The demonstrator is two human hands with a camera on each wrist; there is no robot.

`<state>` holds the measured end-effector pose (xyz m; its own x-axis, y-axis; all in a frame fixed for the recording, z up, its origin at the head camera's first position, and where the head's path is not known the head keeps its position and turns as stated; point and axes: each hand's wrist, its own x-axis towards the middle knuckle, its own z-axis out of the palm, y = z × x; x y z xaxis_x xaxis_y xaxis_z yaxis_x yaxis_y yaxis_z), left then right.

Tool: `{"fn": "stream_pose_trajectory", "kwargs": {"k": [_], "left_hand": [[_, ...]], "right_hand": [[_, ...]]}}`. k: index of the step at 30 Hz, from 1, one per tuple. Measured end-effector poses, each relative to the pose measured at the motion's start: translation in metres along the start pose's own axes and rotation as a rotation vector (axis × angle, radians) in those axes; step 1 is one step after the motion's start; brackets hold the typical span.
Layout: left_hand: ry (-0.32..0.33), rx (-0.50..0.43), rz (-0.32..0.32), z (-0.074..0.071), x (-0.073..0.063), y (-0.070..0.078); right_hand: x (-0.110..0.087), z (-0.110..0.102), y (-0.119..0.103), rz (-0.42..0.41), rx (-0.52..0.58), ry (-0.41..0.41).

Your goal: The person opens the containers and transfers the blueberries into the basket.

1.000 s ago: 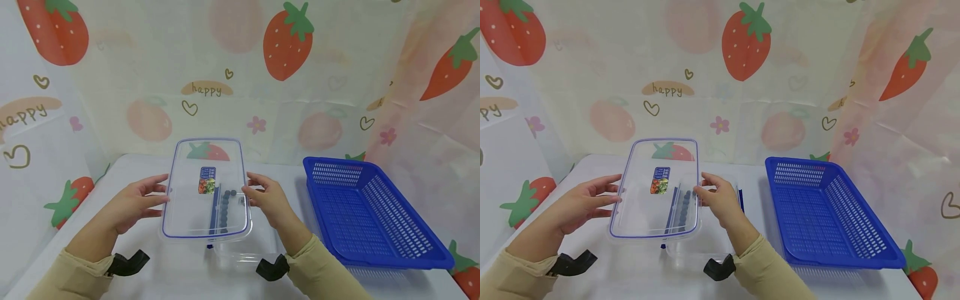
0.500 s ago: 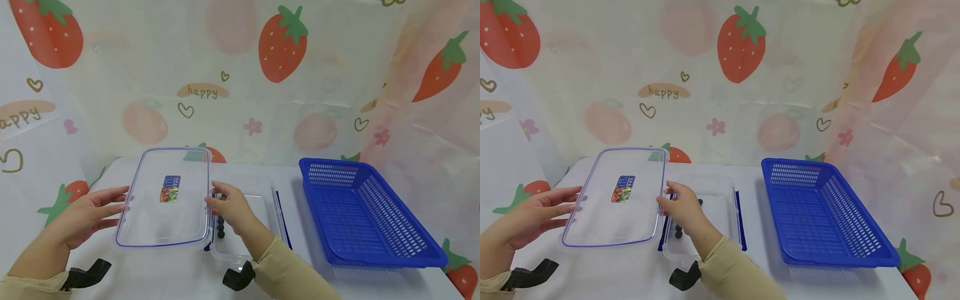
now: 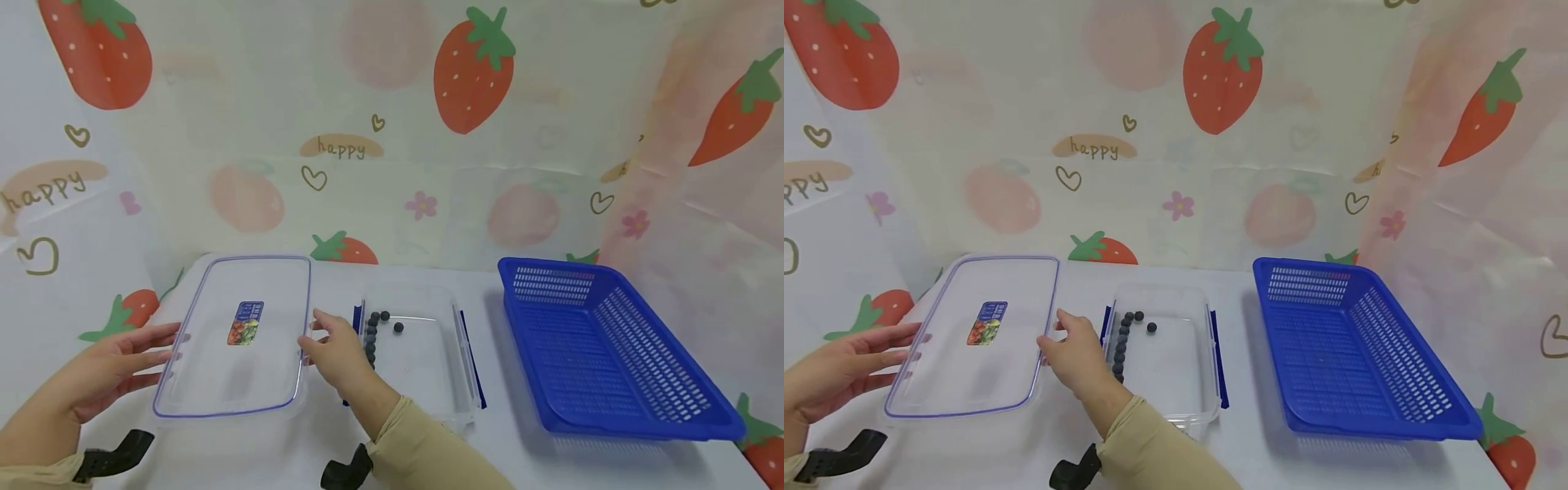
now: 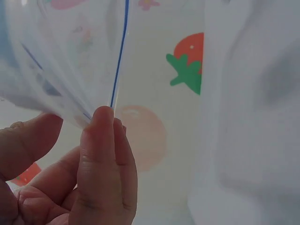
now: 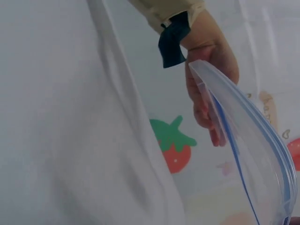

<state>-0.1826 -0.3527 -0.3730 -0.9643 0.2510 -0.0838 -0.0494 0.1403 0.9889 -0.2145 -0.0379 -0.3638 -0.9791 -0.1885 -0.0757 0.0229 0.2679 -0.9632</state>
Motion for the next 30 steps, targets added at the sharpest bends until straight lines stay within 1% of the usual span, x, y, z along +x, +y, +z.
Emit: {"fn": "stream_pose_trajectory", "kwargs": {"k": [3,4,8,10,14,17,23,27,30], "left_hand": [[0.016,-0.019,-0.03,-0.006,-0.003,-0.006],[0.014,-0.027,-0.031,-0.008,-0.004,-0.008],[0.028,-0.004,-0.062,-0.016,-0.004,-0.014],[0.03,0.02,-0.086,-0.019,-0.005,-0.017],[0.042,0.048,-0.143,-0.025,-0.006,-0.026],[0.054,0.084,-0.176,-0.027,-0.008,-0.031],[0.069,0.146,-0.207,-0.024,-0.003,-0.039],[0.079,0.175,-0.243,-0.017,0.002,-0.045],[0.07,0.187,-0.272,-0.012,0.004,-0.048]], "right_hand": [[0.0,0.011,0.003,0.024,0.031,0.01],[0.0,0.014,0.004,0.03,0.041,0.014],[0.0,0.027,0.008,0.045,0.079,0.033],[-0.001,0.034,0.012,0.04,0.093,0.043],[-0.003,0.047,0.022,-0.001,0.112,0.064],[-0.002,0.056,0.032,-0.021,0.134,0.08],[0.009,0.063,0.051,-0.013,0.138,0.11],[0.017,0.065,0.061,-0.003,0.134,0.12],[0.021,0.067,0.065,0.008,0.13,0.129]]}}
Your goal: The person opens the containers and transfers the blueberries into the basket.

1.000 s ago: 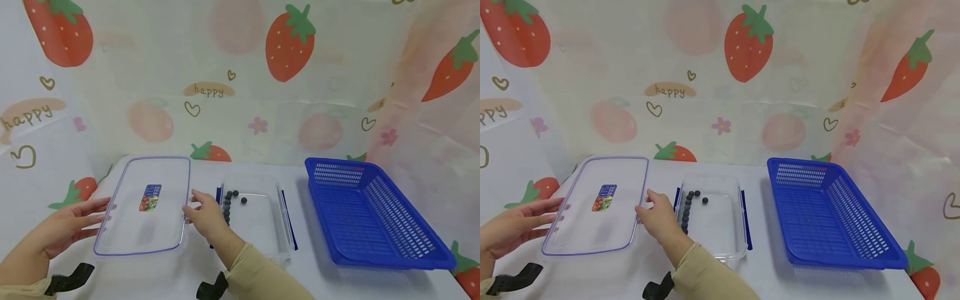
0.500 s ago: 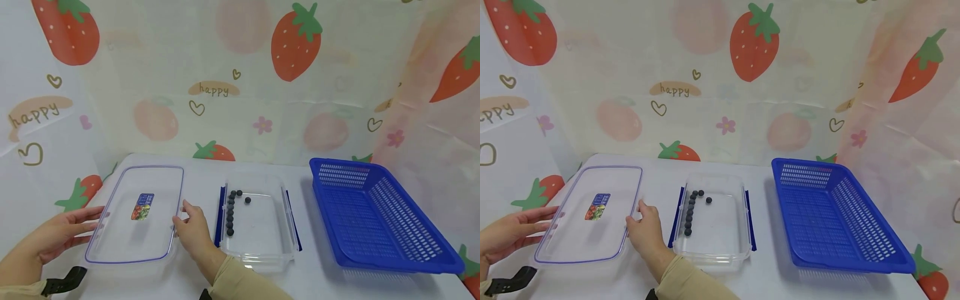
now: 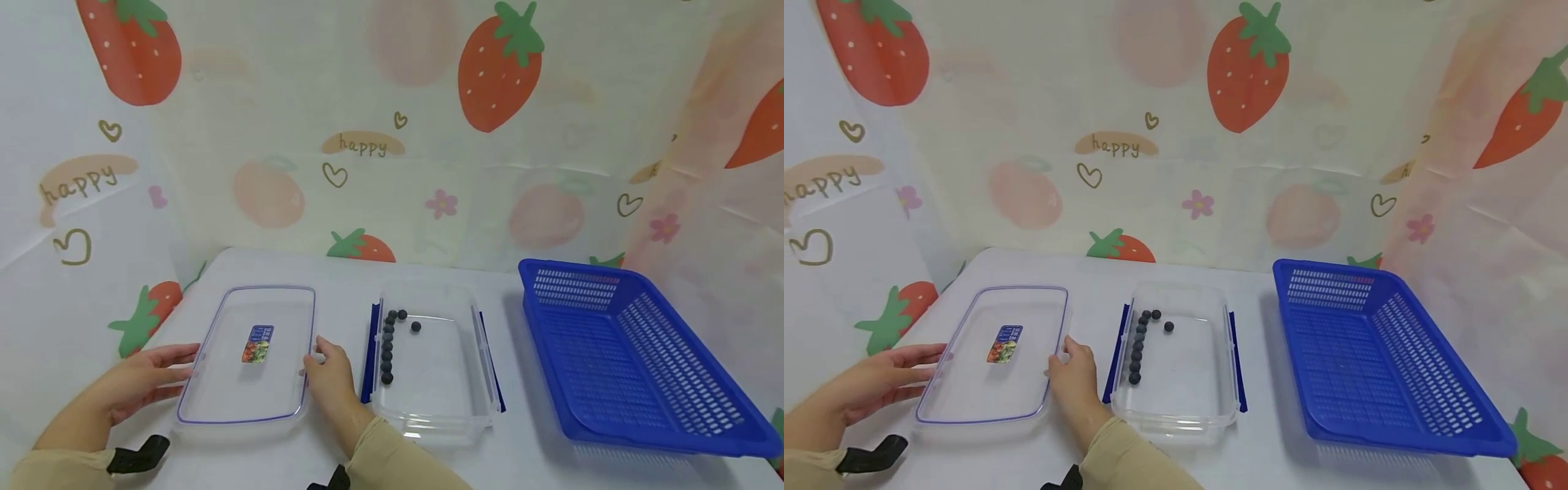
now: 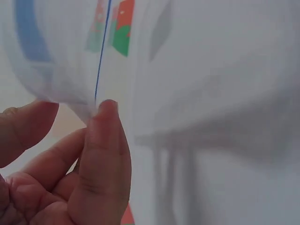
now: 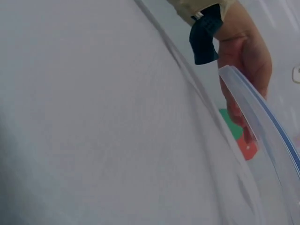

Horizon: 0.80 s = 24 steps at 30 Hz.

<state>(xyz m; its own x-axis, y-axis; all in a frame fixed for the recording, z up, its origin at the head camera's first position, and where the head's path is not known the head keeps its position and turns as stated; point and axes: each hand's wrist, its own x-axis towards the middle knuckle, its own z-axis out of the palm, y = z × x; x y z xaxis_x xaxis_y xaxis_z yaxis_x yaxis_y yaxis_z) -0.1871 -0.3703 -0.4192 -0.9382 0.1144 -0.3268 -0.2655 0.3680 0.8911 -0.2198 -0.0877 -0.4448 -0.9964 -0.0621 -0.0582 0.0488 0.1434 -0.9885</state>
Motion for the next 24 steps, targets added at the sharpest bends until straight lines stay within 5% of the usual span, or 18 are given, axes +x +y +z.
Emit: {"fn": "stream_pose_trajectory", "kwargs": {"k": [24], "left_hand": [[0.009,0.069,-0.027,0.008,0.019,-0.003]], "right_hand": [[0.014,-0.003,0.009,-0.051,-0.285,-0.022]]}}
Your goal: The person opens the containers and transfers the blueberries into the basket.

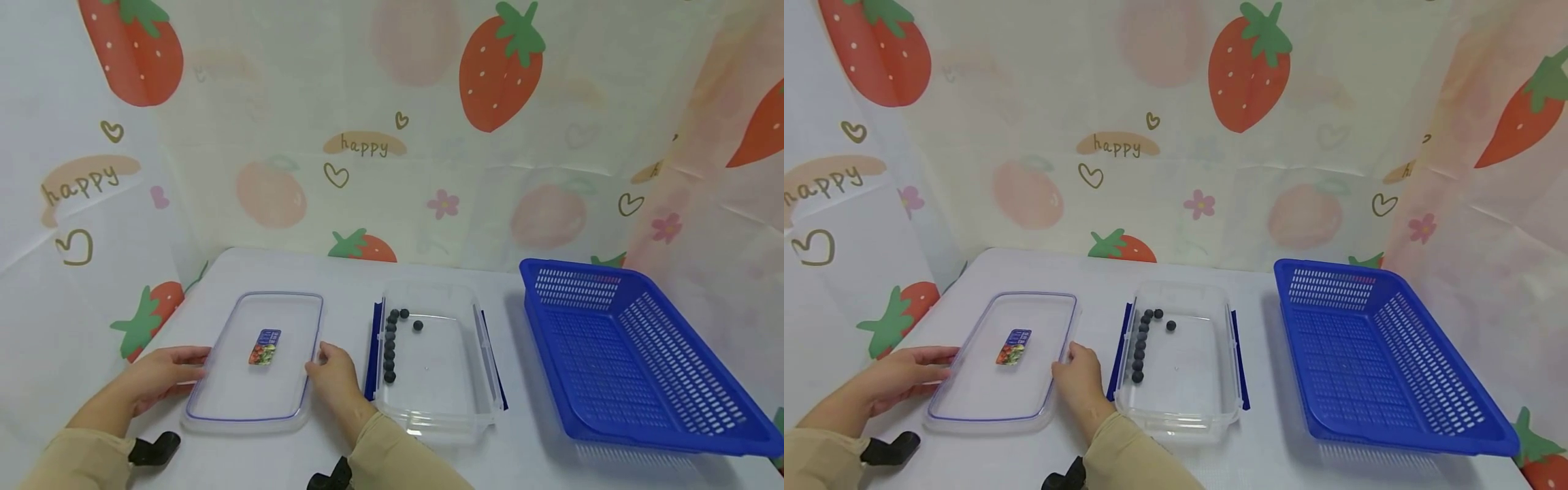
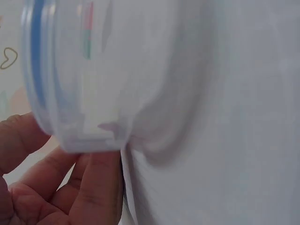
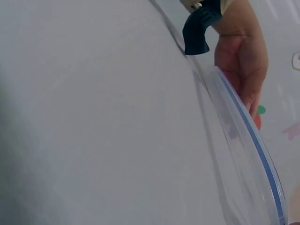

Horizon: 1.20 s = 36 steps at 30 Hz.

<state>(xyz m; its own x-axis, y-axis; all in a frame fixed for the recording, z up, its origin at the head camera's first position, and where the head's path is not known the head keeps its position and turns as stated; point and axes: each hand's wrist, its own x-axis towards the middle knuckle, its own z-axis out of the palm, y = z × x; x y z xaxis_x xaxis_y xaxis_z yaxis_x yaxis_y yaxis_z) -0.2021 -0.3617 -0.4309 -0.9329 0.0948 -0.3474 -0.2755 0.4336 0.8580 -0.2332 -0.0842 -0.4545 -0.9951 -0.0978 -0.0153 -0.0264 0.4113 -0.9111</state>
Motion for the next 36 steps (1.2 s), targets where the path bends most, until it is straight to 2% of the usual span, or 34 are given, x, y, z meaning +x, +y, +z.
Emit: {"fn": "stream_pose_trajectory", "kwargs": {"k": [6,17,24,31,36], "left_hand": [[0.026,0.027,0.0,0.0,0.004,-0.001],[0.015,0.04,0.008,0.001,0.007,-0.001],[-0.013,0.044,0.003,-0.001,0.005,0.003],[-0.007,0.058,-0.012,0.0,0.004,0.004],[-0.005,0.048,0.01,-0.001,-0.001,0.011]], "right_hand": [[-0.003,-0.003,-0.002,0.001,-0.01,-0.006],[-0.007,-0.008,-0.006,-0.001,-0.027,-0.018],[-0.008,-0.008,-0.008,0.051,-0.006,-0.044],[-0.01,-0.008,-0.008,0.055,0.005,-0.035],[-0.011,-0.009,-0.009,0.051,0.049,-0.008]]}}
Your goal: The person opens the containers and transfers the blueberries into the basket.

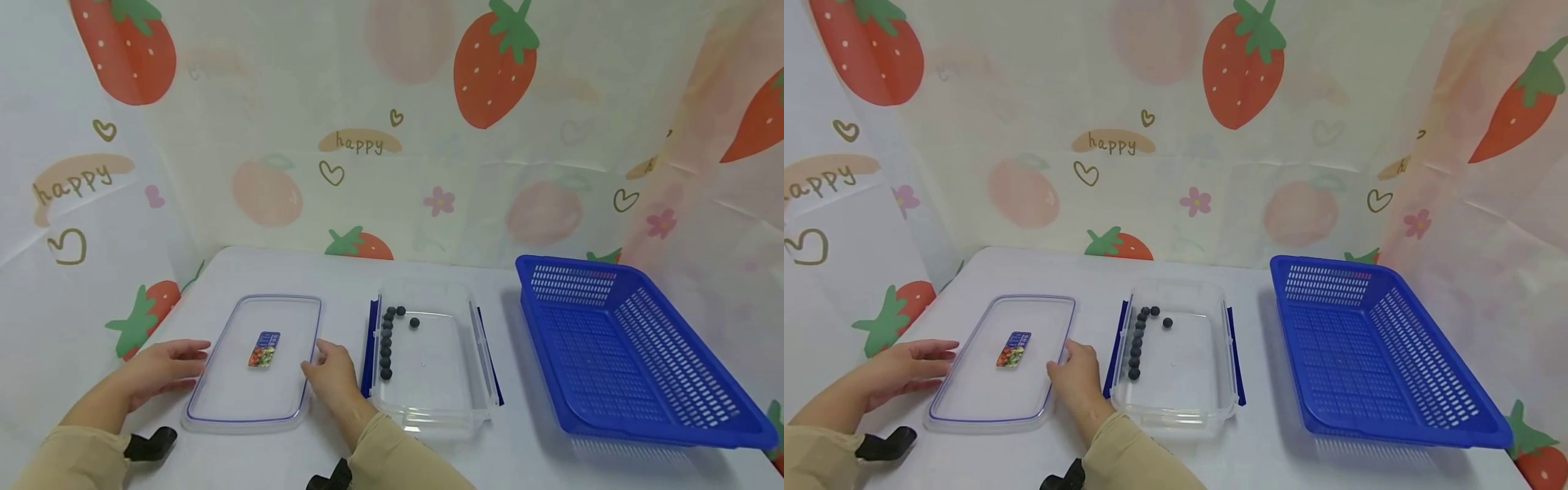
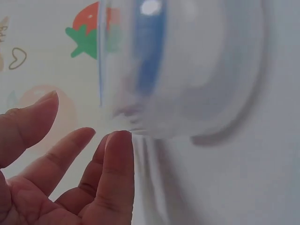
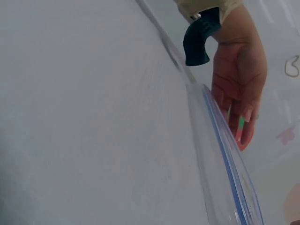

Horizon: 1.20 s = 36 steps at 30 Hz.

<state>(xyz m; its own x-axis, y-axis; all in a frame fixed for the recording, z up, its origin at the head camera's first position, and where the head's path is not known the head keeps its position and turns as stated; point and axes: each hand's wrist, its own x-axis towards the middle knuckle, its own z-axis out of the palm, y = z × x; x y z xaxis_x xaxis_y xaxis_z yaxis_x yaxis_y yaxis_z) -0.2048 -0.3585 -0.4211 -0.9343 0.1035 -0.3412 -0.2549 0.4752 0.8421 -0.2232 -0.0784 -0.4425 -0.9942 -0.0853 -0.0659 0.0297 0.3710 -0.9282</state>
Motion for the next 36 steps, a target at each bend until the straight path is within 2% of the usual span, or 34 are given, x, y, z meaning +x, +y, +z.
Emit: {"fn": "stream_pose_trajectory", "kwargs": {"k": [5,10,16,20,24,32,36], "left_hand": [[0.002,-0.033,0.038,-0.001,-0.006,0.008],[0.008,-0.035,0.042,0.0,-0.009,0.016],[0.023,-0.052,0.1,-0.001,-0.01,0.027],[0.033,-0.07,0.134,-0.001,-0.01,0.035],[0.051,-0.077,0.175,0.002,-0.01,0.045],[0.083,-0.131,0.263,0.016,-0.015,0.078],[0.088,-0.179,0.295,0.027,-0.012,0.096]], "right_hand": [[-0.001,0.0,-0.002,-0.037,0.066,0.021],[-0.006,0.0,-0.009,-0.098,0.141,0.011],[-0.013,-0.008,-0.034,-0.07,0.25,-0.04],[-0.022,-0.022,-0.056,-0.043,0.309,-0.071],[-0.025,-0.04,-0.071,-0.08,0.375,-0.084],[-0.021,-0.076,-0.082,-0.144,0.449,-0.117],[-0.016,-0.093,-0.084,-0.187,0.498,-0.123]]}}
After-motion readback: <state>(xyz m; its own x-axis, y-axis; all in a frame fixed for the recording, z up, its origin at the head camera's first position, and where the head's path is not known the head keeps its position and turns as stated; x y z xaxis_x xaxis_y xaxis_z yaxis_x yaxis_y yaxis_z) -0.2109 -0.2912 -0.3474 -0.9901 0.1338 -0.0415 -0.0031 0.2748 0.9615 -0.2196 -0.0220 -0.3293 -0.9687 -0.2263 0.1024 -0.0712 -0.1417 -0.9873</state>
